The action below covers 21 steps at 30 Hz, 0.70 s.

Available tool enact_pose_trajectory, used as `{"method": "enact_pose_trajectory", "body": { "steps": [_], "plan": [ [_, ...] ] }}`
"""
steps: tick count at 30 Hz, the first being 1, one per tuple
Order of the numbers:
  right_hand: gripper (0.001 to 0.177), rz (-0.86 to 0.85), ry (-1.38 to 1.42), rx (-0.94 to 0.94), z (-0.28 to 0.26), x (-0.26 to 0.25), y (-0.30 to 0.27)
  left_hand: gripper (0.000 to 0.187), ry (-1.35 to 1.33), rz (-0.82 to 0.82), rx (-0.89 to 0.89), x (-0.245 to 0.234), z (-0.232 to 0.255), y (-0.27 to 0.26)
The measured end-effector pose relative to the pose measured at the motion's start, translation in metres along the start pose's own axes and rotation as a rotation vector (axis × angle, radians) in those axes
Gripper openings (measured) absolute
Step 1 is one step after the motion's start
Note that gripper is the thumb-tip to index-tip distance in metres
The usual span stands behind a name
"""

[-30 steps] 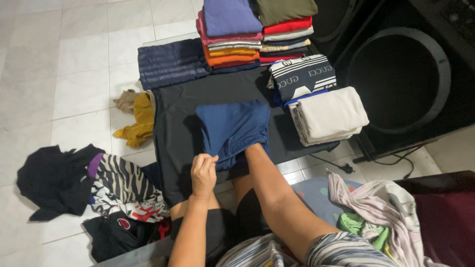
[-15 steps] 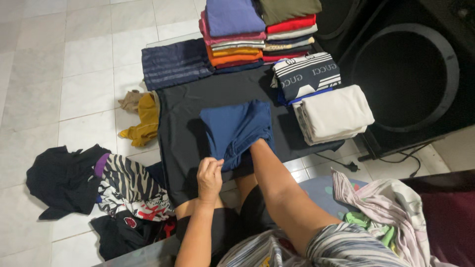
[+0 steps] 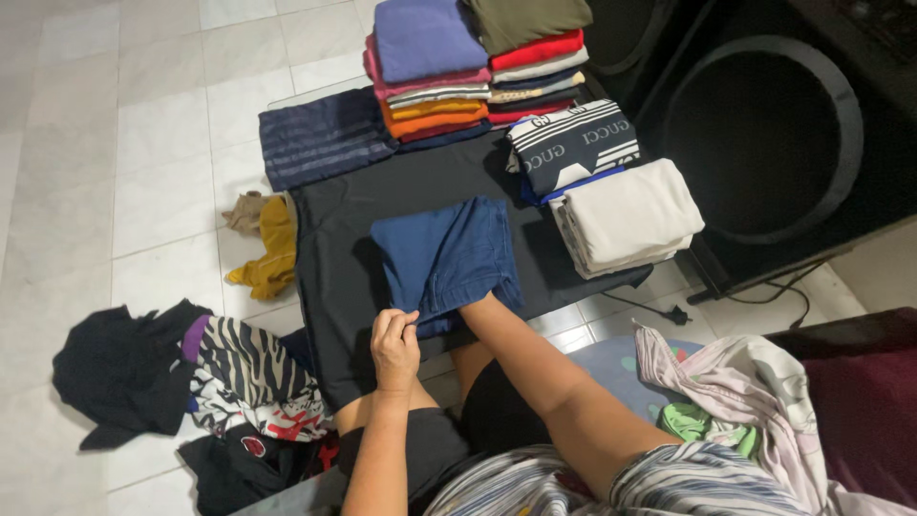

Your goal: The person folds several garments on a dark mat on the floor. They fold a patterned shirt, a blue pair of shorts, and a yellow pair of shorts, placing each folded item into a growing stack.

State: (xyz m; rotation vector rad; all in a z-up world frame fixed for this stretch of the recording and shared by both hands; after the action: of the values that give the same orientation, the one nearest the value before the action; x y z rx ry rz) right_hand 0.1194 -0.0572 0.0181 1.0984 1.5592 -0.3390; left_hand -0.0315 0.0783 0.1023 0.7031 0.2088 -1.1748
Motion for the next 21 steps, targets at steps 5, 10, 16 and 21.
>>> {"method": "enact_pose_trajectory", "body": {
  "steps": [5,10,16,21],
  "plan": [
    [0.06,0.037,-0.012,0.029,0.008,-0.005,0.009,0.014,0.021,-0.016,0.0,0.002,0.003,0.002],
    [0.06,0.042,0.001,-0.005,0.004,-0.003,0.004,0.016,0.017,-0.036,-0.017,0.004,-0.001,-0.002],
    [0.059,-0.014,0.053,-0.094,0.002,-0.007,-0.003,0.015,-0.004,-0.024,0.002,0.005,-0.007,-0.002],
    [0.059,-0.087,0.06,-0.055,0.0,0.009,-0.006,0.017,-0.018,0.004,0.015,0.004,-0.006,-0.004]
  ]
}}
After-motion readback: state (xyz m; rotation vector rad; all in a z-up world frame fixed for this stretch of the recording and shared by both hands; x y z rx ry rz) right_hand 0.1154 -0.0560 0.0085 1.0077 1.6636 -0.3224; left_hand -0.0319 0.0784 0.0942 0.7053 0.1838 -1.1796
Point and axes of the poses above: each hand's wrist, its own y-axis towards the middle knuckle, its own x-axis out of the palm, z = x × y, the point moved 7 cm from there along y, towards the middle knuckle, and after that the axes turned 13 degrees about -x, right-handed, at the moved point
